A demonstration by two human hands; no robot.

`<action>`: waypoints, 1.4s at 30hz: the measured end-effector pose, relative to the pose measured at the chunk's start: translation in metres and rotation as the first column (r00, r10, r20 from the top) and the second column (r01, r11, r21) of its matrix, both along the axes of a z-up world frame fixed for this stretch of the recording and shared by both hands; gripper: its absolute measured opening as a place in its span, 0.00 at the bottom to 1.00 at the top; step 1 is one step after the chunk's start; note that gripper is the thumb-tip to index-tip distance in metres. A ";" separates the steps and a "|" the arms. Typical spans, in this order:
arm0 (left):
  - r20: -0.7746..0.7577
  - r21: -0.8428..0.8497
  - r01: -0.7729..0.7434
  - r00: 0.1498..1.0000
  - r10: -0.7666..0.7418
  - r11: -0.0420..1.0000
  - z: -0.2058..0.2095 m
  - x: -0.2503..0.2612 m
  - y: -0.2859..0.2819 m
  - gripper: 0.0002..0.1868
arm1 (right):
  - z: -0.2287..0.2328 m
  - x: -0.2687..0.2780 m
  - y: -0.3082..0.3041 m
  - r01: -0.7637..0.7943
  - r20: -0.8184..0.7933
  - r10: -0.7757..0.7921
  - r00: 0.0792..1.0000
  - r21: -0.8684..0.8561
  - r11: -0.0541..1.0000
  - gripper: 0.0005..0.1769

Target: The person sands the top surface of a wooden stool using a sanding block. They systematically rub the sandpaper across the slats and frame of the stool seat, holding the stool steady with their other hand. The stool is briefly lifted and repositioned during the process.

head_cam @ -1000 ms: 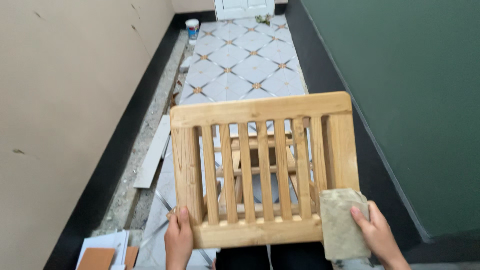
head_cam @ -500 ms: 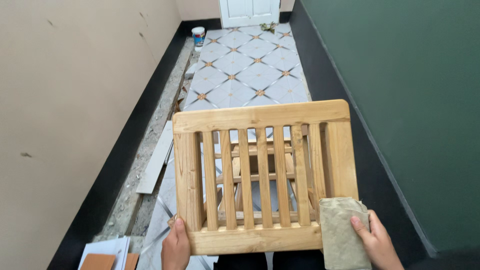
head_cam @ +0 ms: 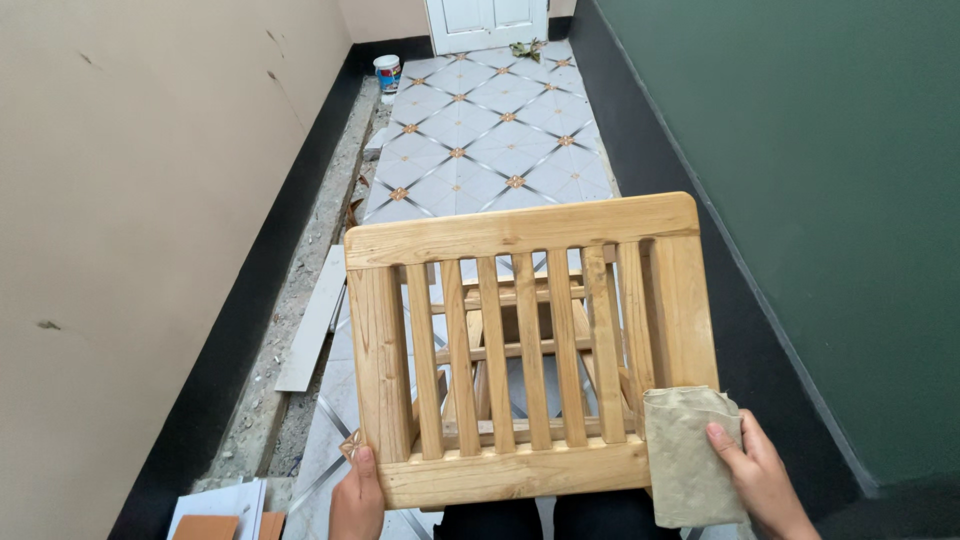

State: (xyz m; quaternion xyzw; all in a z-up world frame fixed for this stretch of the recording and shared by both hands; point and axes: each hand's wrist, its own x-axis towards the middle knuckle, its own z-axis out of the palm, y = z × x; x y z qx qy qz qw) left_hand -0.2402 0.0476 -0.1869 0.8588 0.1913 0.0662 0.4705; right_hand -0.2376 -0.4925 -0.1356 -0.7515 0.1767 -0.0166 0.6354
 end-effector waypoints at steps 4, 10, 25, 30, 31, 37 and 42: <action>0.010 0.025 -0.044 0.999 0.044 0.999 0.010 -0.005 -0.011 0.37 | 0.014 -0.005 0.010 0.067 -0.118 -0.074 0.990 -0.067 0.996 0.23; 0.025 0.078 -0.084 0.996 0.082 0.993 0.016 -0.009 -0.017 0.35 | 0.016 -0.008 0.014 0.027 -0.047 -0.025 0.999 0.040 0.999 0.22; 0.450 0.213 -0.144 0.892 0.034 0.966 0.108 0.032 -0.026 0.28 | 0.047 -0.009 -0.010 0.094 0.367 -0.120 0.922 0.087 0.992 0.14; 0.297 0.038 -0.159 0.944 0.140 0.987 0.160 0.078 -0.052 0.32 | 0.118 0.034 0.044 0.304 0.551 -0.155 0.820 -0.190 0.933 0.15; 0.217 0.087 -0.171 0.965 0.149 0.981 0.164 0.079 -0.059 0.31 | 0.127 0.056 0.062 0.263 0.619 -0.028 0.785 -0.293 0.919 0.14; 0.103 0.251 -0.177 0.982 0.156 0.952 0.171 0.079 -0.074 0.36 | 0.125 0.108 0.147 0.191 0.450 0.424 0.786 -0.829 0.525 0.41; 0.207 0.287 -0.183 0.970 0.125 0.940 0.166 0.078 -0.075 0.43 | 0.138 0.115 0.147 0.085 0.236 0.336 0.912 -0.909 0.409 0.38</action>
